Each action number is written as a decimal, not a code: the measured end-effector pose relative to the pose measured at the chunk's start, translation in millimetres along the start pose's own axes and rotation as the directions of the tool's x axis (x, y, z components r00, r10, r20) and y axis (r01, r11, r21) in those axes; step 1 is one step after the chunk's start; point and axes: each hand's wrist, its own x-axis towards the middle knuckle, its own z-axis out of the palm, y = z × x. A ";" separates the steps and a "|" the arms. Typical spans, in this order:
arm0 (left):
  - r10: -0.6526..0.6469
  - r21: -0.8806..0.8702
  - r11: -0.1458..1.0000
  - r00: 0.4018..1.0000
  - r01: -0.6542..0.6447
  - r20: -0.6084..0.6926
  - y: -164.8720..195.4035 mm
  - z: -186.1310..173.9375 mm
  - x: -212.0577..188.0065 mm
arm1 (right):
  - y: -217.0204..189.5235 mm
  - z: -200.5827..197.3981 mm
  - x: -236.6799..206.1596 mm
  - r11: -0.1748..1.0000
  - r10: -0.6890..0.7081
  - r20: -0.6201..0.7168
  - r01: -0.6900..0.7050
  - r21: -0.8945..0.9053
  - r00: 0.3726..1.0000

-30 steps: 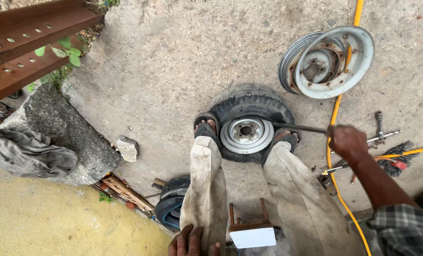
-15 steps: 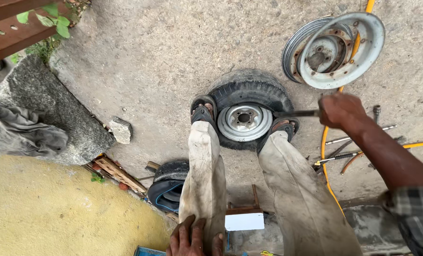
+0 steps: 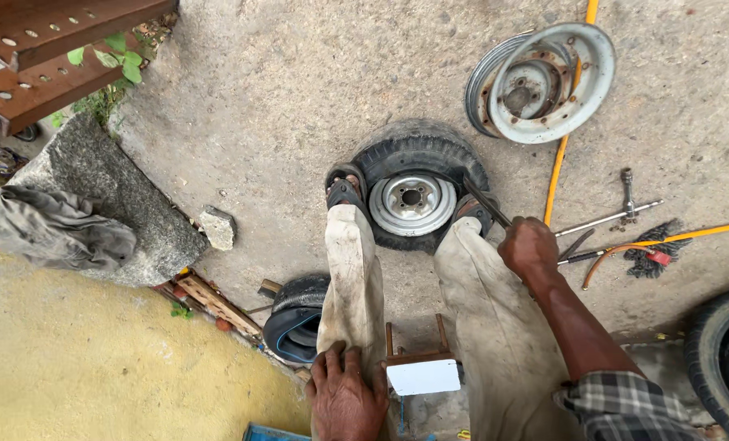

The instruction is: The person seats a tire onto a metal rim by hand, then uses a tire iron to lever the bead over the rim edge while stepping on the tire to hold it in place. The person repeatedly repositions the iron and rotates the tire to work the bead around the circumference.

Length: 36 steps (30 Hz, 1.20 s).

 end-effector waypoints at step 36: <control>-0.093 -0.124 0.986 0.981 0.115 0.170 -74.4 44.6 2.0 | -27.5 21.6 -6.7 0.996 -0.092 -0.262 0.089 -0.025 0.961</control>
